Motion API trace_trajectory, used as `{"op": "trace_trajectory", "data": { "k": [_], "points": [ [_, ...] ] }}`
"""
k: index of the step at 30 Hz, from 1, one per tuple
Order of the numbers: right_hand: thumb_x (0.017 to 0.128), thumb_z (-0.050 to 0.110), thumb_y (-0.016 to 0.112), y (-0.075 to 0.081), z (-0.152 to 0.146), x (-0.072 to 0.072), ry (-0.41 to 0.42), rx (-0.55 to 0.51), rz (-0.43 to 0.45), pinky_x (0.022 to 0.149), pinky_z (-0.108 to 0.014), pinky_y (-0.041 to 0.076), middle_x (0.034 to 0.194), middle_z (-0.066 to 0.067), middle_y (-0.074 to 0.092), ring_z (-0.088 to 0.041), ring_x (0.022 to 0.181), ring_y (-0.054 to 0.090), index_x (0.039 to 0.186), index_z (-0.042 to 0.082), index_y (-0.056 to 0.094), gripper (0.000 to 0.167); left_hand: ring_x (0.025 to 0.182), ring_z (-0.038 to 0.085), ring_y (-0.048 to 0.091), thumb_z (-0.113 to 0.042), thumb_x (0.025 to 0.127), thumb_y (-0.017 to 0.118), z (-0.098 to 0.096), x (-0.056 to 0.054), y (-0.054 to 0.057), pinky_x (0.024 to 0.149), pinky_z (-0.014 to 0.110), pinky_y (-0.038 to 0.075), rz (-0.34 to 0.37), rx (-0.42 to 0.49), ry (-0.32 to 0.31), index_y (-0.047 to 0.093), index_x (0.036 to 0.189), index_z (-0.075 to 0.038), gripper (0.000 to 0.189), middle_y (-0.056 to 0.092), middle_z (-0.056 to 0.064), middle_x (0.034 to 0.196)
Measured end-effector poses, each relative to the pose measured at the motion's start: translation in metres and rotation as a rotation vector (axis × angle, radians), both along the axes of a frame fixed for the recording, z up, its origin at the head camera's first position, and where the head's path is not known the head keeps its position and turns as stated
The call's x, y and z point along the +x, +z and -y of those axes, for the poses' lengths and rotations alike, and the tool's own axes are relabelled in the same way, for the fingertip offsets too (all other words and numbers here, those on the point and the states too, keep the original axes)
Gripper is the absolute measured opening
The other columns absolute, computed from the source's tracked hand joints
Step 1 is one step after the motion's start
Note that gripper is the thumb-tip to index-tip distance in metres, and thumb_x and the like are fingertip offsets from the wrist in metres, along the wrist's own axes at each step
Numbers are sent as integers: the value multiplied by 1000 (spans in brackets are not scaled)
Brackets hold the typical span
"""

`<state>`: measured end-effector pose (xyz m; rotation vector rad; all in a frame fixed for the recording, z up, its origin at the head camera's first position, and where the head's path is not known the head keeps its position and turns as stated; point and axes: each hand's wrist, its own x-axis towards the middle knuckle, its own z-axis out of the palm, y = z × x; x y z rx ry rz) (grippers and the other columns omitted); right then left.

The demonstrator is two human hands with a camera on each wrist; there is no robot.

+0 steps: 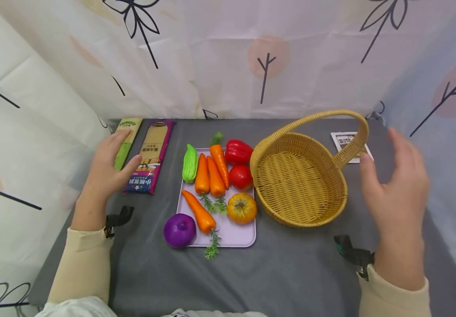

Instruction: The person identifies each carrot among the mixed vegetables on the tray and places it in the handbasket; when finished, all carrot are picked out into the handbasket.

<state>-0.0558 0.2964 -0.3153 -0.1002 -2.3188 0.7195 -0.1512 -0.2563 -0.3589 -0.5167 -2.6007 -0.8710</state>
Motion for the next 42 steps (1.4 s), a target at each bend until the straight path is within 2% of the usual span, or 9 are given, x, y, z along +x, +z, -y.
{"op": "trace_trajectory", "data": {
  "k": [4, 7, 9, 14, 21, 27, 31, 37, 42],
  "points": [
    [101, 39, 60, 5, 8, 8, 56, 29, -82, 113, -39, 35, 143, -23, 56, -43, 133, 49, 149, 2, 51, 61, 143, 42, 34, -21, 93, 72, -3, 9, 1, 112, 65, 28, 12, 15, -41, 43, 156, -7, 70, 41, 21, 155],
    [100, 47, 58, 8, 18, 13, 88, 50, -148, 110, -38, 37, 138, -26, 59, -47, 129, 51, 145, -1, 54, 66, 143, 40, 35, -22, 93, 73, -5, 16, 2, 111, 65, 28, 26, 29, -65, 45, 155, -10, 69, 42, 18, 154],
    [99, 54, 58, 9, 26, 17, 94, 41, -187, 108, -32, 37, 135, -26, 61, -47, 126, 53, 143, -2, 57, 70, 142, 38, 37, -22, 92, 73, -6, 19, 1, 112, 64, 29, 21, 36, -87, 46, 155, -11, 69, 44, 16, 154],
    [100, 60, 54, 8, 49, 30, 147, 38, -218, 105, -24, 35, 130, -29, 62, -48, 123, 55, 139, -6, 58, 76, 141, 36, 39, -19, 89, 73, -9, 29, -3, 111, 63, 30, -3, 49, -128, 49, 153, -11, 69, 47, 14, 152],
    [101, 48, 59, 4, 77, 43, 246, -64, -252, 104, -19, 36, 128, -26, 64, -13, 129, 55, 135, -6, 60, 64, 140, 33, 41, -14, 87, 77, -12, 41, -16, 109, 64, 32, 39, 88, -140, 50, 153, -14, 71, 47, 12, 152],
    [103, 48, 57, -1, 106, 48, 368, -106, -279, 103, -20, 38, 122, -31, 63, -8, 125, 54, 129, -12, 60, 65, 137, 31, 44, -11, 87, 78, -12, 48, -34, 108, 63, 34, 58, 115, -162, 50, 153, -17, 73, 50, 11, 149],
    [106, 45, 53, -16, 124, 47, 474, -108, -248, 103, -22, 38, 122, -29, 63, -11, 122, 55, 130, -13, 60, 63, 131, 30, 48, -11, 87, 78, -12, 52, -43, 106, 62, 38, 85, 115, -158, 49, 154, -18, 73, 51, 9, 147],
    [107, 41, 52, -45, 150, 46, 613, -140, -114, 106, -25, 38, 132, -19, 62, -26, 124, 56, 140, -5, 56, 57, 133, 30, 48, -12, 89, 78, -15, 53, -50, 107, 62, 37, 131, 111, -165, 49, 153, -16, 71, 50, 9, 150],
    [100, 25, 67, -58, 168, 48, 677, -152, 39, 110, -25, 36, 137, -12, 58, -27, 126, 55, 146, 2, 52, 54, 131, 31, 48, -15, 91, 77, -19, 52, -57, 107, 63, 38, 213, 100, -167, 48, 154, -15, 69, 51, 13, 147]
  ]
}}
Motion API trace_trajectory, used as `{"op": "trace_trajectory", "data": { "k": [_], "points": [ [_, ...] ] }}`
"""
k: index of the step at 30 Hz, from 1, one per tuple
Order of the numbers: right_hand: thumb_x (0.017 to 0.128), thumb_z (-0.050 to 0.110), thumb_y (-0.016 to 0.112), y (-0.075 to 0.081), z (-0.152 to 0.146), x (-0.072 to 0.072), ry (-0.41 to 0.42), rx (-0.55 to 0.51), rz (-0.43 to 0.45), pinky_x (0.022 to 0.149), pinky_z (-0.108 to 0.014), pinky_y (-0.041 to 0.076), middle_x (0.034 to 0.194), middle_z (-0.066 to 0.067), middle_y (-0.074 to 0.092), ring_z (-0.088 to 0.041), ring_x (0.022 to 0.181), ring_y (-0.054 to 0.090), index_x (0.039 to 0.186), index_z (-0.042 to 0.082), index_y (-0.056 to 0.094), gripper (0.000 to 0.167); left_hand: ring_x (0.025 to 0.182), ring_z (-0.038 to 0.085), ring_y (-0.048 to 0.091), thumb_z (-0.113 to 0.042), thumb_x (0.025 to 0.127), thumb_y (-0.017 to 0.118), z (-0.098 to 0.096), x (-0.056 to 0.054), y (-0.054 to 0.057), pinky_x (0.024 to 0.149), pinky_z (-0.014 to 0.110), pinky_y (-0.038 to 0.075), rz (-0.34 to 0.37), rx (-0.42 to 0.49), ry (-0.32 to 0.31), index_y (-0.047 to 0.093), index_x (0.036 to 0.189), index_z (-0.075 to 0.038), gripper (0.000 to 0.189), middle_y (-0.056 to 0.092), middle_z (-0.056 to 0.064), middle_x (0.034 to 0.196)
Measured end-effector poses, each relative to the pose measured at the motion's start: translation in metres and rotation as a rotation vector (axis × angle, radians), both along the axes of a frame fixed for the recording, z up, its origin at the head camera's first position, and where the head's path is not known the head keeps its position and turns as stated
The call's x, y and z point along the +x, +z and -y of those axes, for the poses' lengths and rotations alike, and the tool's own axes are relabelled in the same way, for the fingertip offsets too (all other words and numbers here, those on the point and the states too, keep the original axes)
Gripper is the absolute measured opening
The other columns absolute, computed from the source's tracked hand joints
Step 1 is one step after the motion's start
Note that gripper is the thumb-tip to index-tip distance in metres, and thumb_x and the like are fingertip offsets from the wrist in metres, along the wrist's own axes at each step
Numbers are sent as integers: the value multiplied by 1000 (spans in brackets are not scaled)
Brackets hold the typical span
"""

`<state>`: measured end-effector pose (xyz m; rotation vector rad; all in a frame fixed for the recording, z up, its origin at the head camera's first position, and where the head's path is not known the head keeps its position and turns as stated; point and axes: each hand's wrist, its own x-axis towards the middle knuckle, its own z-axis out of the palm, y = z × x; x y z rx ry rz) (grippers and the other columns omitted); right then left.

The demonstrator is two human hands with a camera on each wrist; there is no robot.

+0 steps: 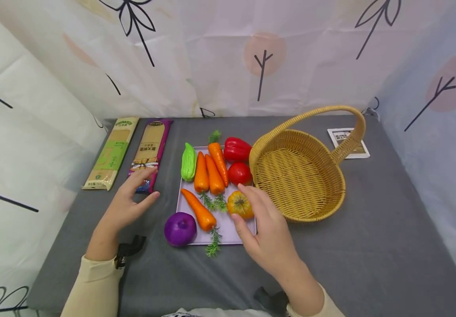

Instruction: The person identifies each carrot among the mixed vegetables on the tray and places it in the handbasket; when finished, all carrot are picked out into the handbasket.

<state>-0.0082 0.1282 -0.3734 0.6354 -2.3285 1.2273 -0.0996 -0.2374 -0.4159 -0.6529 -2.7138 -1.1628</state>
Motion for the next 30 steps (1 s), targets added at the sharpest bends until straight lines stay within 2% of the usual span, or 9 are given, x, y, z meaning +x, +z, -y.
{"op": "trace_trajectory", "data": {
  "k": [3, 9, 13, 16, 20, 25, 27, 30],
  "points": [
    [93, 14, 73, -4, 8, -1, 23, 35, 71, 111, -29, 37, 140, -9, 56, -25, 128, 53, 148, 5, 51, 60, 125, 32, 51, -17, 91, 77, -2, -1, -6, 105, 61, 41, 43, -15, 2, 47, 154, -14, 69, 53, 15, 143],
    [91, 13, 75, -14, 24, -5, 60, 87, 107, 104, -38, 46, 140, -7, 56, -23, 124, 56, 148, 7, 51, 62, 123, 35, 52, -21, 93, 76, -8, -7, -19, 102, 58, 45, 137, -47, 8, 46, 154, -11, 69, 54, 16, 141],
    [91, 15, 75, -24, 36, -7, 81, 99, 150, 94, -40, 52, 135, -5, 59, -22, 115, 60, 148, 9, 52, 62, 116, 31, 56, -25, 94, 74, -13, -10, -28, 97, 53, 50, 207, -60, 16, 46, 154, -11, 68, 57, 15, 138],
    [92, 18, 74, -31, 45, -7, 76, 109, 224, 89, -38, 54, 127, -4, 61, -21, 109, 61, 146, 11, 53, 58, 102, 26, 57, -25, 95, 74, -15, -12, -35, 87, 45, 52, 255, -54, 14, 47, 153, -10, 66, 60, 13, 130],
    [92, 17, 74, -42, 56, -9, 56, 112, 294, 86, -39, 55, 122, -7, 64, -23, 106, 63, 143, 9, 56, 55, 87, 22, 55, -22, 95, 75, -16, -15, -40, 75, 33, 51, 322, -22, 19, 50, 152, -10, 63, 64, 8, 117],
    [90, 16, 76, -54, 65, -11, 2, 123, 331, 81, -38, 55, 118, -8, 66, -22, 97, 64, 139, 6, 60, 53, 82, 20, 55, -21, 94, 76, -16, -16, -45, 70, 28, 49, 373, -5, 18, 55, 148, -13, 58, 64, 4, 106],
    [90, 16, 77, -59, 68, -10, -17, 142, 348, 77, -35, 54, 117, -7, 66, -19, 91, 62, 137, 6, 61, 51, 80, 20, 54, -22, 94, 76, -17, -16, -47, 68, 28, 48, 383, -2, 11, 56, 147, -13, 57, 64, 3, 104],
    [90, 18, 78, -64, 72, -9, -45, 176, 362, 79, -34, 54, 119, -7, 66, -17, 90, 62, 135, 6, 63, 49, 76, 20, 53, -23, 94, 76, -18, -17, -50, 65, 27, 46, 382, -7, 11, 58, 145, -14, 55, 63, 3, 101]
  ]
}}
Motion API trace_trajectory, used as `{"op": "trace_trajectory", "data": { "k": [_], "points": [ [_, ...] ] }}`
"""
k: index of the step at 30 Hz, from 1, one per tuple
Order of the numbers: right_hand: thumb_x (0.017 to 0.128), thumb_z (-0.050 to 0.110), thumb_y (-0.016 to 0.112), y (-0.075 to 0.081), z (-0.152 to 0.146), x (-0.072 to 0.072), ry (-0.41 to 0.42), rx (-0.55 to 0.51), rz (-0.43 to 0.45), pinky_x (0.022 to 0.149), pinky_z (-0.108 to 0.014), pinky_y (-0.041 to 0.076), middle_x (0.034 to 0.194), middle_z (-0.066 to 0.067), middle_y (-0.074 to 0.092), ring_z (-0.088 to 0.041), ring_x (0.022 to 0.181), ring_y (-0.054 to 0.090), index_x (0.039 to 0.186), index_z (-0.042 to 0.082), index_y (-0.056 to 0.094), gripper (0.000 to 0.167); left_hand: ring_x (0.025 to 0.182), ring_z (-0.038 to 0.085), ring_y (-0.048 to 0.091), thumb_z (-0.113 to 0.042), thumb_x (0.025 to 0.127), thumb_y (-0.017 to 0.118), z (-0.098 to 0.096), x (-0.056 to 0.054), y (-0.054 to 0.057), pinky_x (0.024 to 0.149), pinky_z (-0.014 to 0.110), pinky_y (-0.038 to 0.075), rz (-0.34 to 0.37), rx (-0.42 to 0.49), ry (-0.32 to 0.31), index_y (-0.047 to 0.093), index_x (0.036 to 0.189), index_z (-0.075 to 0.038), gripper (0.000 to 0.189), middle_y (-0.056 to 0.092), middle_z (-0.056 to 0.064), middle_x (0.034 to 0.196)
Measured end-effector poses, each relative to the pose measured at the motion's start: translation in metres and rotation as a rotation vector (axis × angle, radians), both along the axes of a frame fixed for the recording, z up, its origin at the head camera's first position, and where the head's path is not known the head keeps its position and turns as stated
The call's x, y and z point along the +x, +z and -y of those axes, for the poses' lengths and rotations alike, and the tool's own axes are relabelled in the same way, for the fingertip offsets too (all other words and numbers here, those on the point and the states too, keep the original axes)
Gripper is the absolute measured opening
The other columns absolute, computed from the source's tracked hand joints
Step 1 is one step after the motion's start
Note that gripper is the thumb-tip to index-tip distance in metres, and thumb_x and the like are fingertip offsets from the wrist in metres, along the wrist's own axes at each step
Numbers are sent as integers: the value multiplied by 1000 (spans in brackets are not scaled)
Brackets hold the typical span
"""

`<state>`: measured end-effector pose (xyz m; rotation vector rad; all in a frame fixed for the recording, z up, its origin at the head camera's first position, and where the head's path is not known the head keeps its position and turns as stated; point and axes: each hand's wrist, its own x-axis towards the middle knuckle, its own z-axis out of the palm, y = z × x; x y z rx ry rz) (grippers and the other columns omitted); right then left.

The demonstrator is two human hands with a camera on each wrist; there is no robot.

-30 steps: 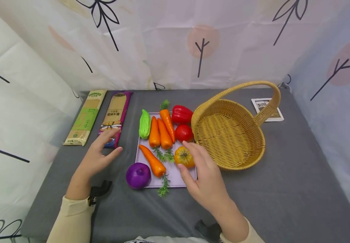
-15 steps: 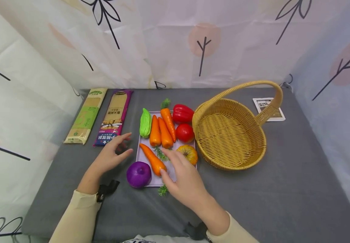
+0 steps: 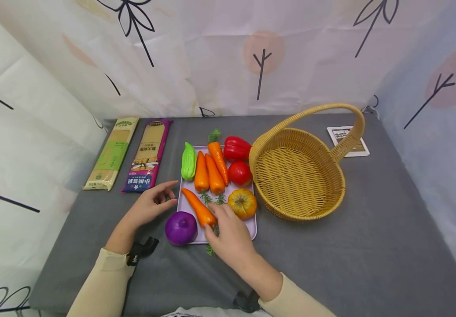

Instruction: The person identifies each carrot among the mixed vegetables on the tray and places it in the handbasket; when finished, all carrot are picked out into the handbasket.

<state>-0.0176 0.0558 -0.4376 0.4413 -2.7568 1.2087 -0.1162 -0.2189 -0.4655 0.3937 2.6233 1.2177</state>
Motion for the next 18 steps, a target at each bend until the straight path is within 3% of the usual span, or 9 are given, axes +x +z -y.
{"op": "trace_trajectory", "data": {
  "k": [6, 9, 18],
  "points": [
    [90, 26, 80, -8, 7, -1, -31, 89, 12, 94, -41, 53, 123, -8, 65, -23, 106, 65, 133, 6, 63, 51, 74, 18, 49, -21, 93, 77, -5, -1, -6, 64, 30, 41, -73, -54, -10, 63, 141, -14, 51, 61, 0, 97],
    [89, 30, 81, -13, 8, -4, -32, 122, 10, 96, -42, 52, 121, -8, 65, -24, 107, 65, 132, 6, 64, 52, 76, 18, 49, -20, 92, 78, -7, -2, -9, 65, 31, 41, -115, -80, -19, 65, 139, -14, 49, 59, -1, 96],
    [86, 27, 82, -25, 8, -6, -15, 106, -110, 77, -30, 56, 106, -7, 64, -15, 83, 61, 123, -1, 71, 48, 79, 18, 49, -21, 91, 79, -7, -2, -10, 67, 33, 42, -106, -86, -18, 66, 138, -15, 49, 58, -1, 95]
  ]
}}
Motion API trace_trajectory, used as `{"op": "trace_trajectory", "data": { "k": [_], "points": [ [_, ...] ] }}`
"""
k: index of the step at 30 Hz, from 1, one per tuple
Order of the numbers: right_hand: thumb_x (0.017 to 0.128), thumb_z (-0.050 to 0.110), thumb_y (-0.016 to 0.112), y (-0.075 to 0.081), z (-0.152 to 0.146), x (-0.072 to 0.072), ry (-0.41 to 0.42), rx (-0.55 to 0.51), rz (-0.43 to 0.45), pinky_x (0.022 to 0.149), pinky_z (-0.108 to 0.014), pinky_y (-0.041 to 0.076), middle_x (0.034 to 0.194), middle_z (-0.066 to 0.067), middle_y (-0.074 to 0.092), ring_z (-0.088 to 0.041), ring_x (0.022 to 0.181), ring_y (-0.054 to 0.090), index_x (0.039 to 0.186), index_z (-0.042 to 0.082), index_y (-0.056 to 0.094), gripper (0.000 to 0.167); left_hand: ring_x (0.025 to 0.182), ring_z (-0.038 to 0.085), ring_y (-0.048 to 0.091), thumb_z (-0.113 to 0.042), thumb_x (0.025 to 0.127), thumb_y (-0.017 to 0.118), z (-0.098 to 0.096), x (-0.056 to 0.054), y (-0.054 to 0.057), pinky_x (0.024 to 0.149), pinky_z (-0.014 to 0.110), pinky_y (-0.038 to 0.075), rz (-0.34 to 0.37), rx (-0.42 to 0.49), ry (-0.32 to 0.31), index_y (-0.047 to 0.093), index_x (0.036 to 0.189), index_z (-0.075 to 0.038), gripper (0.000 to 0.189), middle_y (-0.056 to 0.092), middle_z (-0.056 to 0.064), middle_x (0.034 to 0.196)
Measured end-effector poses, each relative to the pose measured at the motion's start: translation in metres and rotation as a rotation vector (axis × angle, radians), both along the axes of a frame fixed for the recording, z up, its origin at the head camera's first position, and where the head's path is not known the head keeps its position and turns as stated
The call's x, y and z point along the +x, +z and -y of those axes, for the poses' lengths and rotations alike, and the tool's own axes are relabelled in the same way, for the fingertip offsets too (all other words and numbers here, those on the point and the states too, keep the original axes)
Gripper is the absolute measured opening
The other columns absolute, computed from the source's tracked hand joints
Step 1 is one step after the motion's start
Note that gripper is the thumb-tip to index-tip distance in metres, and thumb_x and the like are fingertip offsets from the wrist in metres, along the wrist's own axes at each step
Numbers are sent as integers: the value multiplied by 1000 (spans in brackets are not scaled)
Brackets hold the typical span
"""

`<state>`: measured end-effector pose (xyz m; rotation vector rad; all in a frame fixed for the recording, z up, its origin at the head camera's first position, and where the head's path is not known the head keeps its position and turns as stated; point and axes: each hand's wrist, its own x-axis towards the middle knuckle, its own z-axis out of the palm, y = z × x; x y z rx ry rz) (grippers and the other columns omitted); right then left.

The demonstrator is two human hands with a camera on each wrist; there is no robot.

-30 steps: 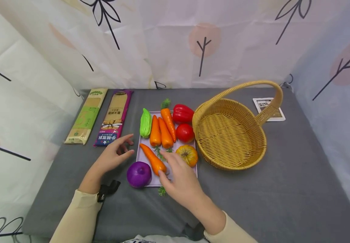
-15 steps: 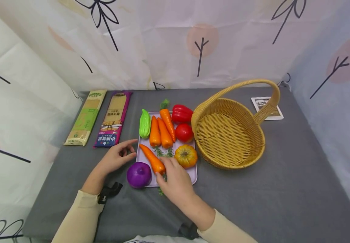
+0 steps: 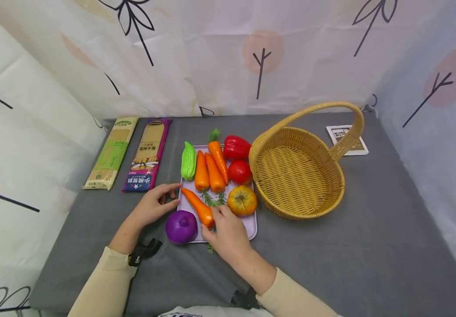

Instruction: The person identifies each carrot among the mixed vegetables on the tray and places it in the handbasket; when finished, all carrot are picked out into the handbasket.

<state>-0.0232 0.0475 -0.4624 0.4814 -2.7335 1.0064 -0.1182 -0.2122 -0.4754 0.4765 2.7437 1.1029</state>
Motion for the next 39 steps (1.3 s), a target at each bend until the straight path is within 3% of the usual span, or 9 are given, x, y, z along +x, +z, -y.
{"op": "trace_trajectory", "data": {
  "k": [6, 12, 17, 21, 26, 33, 39],
  "points": [
    [81, 21, 83, -1, -3, 1, 12, -48, -137, 74, -28, 56, 104, -7, 64, -15, 82, 61, 119, -2, 73, 45, 77, 18, 49, -22, 91, 80, 0, -1, -1, 67, 32, 42, -11, 5, -11, 66, 136, -14, 48, 59, -1, 97],
    [80, 20, 82, 16, -7, 6, 28, -130, -218, 72, -28, 56, 108, -7, 65, -14, 82, 62, 122, -1, 71, 48, 73, 18, 48, -22, 89, 80, -2, -2, -3, 63, 33, 40, -30, 7, -1, 67, 109, -15, 24, 56, -1, 90],
    [79, 17, 79, 33, -14, 11, 25, -214, -266, 71, -28, 56, 112, -8, 66, -16, 84, 62, 123, 0, 71, 48, 70, 20, 47, -21, 89, 80, -2, -2, -4, 62, 34, 39, -26, 0, 6, 62, 98, -16, 21, 53, 0, 84],
    [75, 11, 75, 47, -23, 14, 7, -320, -328, 66, -25, 53, 112, -9, 66, -16, 79, 60, 120, 0, 72, 47, 73, 19, 48, -20, 89, 80, 0, -2, -4, 64, 34, 40, -25, -6, -1, 67, 109, -14, 25, 55, -1, 88],
    [72, 7, 72, 64, -35, 16, -23, -426, -393, 62, -20, 51, 112, -10, 67, -15, 74, 59, 118, 0, 73, 46, 77, 17, 49, -21, 90, 80, 1, -1, -4, 67, 32, 42, -20, -12, -13, 66, 137, -15, 49, 58, -3, 96],
    [70, 5, 72, 85, -55, 21, -50, -510, -440, 73, -17, 51, 113, -17, 68, -22, 87, 62, 119, -6, 72, 50, 78, 16, 49, -23, 90, 79, 1, 1, -3, 67, 33, 43, -4, -25, 5, 64, 139, -16, 52, 59, -3, 98],
    [68, -5, 69, 100, -70, 28, -65, -604, -460, 78, -16, 53, 110, -26, 65, -17, 92, 64, 118, -12, 70, 51, 79, 16, 49, -24, 90, 79, 1, 2, -1, 68, 33, 43, -2, -36, 6, 64, 140, -16, 52, 59, -3, 98]
  ]
}}
